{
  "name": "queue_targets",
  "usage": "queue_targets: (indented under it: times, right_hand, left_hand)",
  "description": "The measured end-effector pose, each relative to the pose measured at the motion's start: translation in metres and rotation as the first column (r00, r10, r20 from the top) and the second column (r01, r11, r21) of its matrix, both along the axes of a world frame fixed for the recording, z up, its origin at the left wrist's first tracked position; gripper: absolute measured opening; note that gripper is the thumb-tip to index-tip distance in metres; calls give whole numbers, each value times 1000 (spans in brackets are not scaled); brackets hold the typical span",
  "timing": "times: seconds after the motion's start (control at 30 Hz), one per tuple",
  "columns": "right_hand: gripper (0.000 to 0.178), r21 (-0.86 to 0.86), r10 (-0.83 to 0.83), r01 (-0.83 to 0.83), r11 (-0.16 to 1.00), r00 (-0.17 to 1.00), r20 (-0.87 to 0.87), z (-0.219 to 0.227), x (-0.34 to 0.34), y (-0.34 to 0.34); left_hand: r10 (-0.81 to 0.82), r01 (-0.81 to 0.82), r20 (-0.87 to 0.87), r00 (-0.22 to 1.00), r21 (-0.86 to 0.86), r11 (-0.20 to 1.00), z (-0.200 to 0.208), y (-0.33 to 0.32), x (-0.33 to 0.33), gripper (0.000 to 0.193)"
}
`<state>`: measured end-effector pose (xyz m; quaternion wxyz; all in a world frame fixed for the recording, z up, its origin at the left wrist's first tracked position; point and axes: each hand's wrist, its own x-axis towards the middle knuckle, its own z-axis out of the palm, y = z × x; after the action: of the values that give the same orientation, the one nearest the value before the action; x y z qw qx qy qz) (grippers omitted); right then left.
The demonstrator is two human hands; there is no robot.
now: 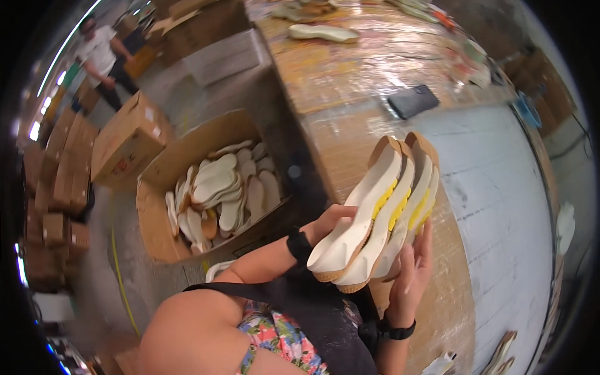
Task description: Manually assemble shoe outsoles with insoles and mark them for quality control.
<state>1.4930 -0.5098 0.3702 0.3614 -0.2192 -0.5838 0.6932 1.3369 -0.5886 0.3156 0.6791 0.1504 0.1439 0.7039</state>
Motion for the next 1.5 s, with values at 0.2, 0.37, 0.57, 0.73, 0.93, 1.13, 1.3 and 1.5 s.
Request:
queue_targets:
  times: [0.2,0.37,0.57,0.73,0.93,1.13,1.3,1.5]
  right_hand:
    - [42,116,96,-124,986,971,221,21,-27,-25]
    - [48,-12,72,-71,997,992,102,7,-27,-2]
    - [49,-108,121,-101,989,972,202,-22,-20,11]
    - [48,-168,179,-160,973,978,103,-53,-24,14]
    - [36,-290,77,-79,954,997,-20,-72,17,47]
    - [22,-388,-509,513,766,852,121,-51,78,160]
    - [30,264,-972,953,147,89,219,-125,328,319]
    - [49,68,-607,709,-702,-646,463,-96,437,310]
  left_hand:
    - [516,-513,248,820,-81,855,-27,-56,-2,38]
    - [776,-731,-13,630,-348,587,-8,-89,-54,38]
    - [645,-704,-333,688,-523,481,-66,-246,-66,38]
    - [357,-646,-557,750,-503,574,-173,-435,-90,38]
    - [229,-772,-842,488,-295,563,-133,-240,-151,38]
    - [300,-827,-950,83,103,553,-38,-45,-96,31]
    - [359,-382,-933,6,330,863,-25,49,32,50]
    - [299,-183,-667,-683,552,814,2,63,68,32]
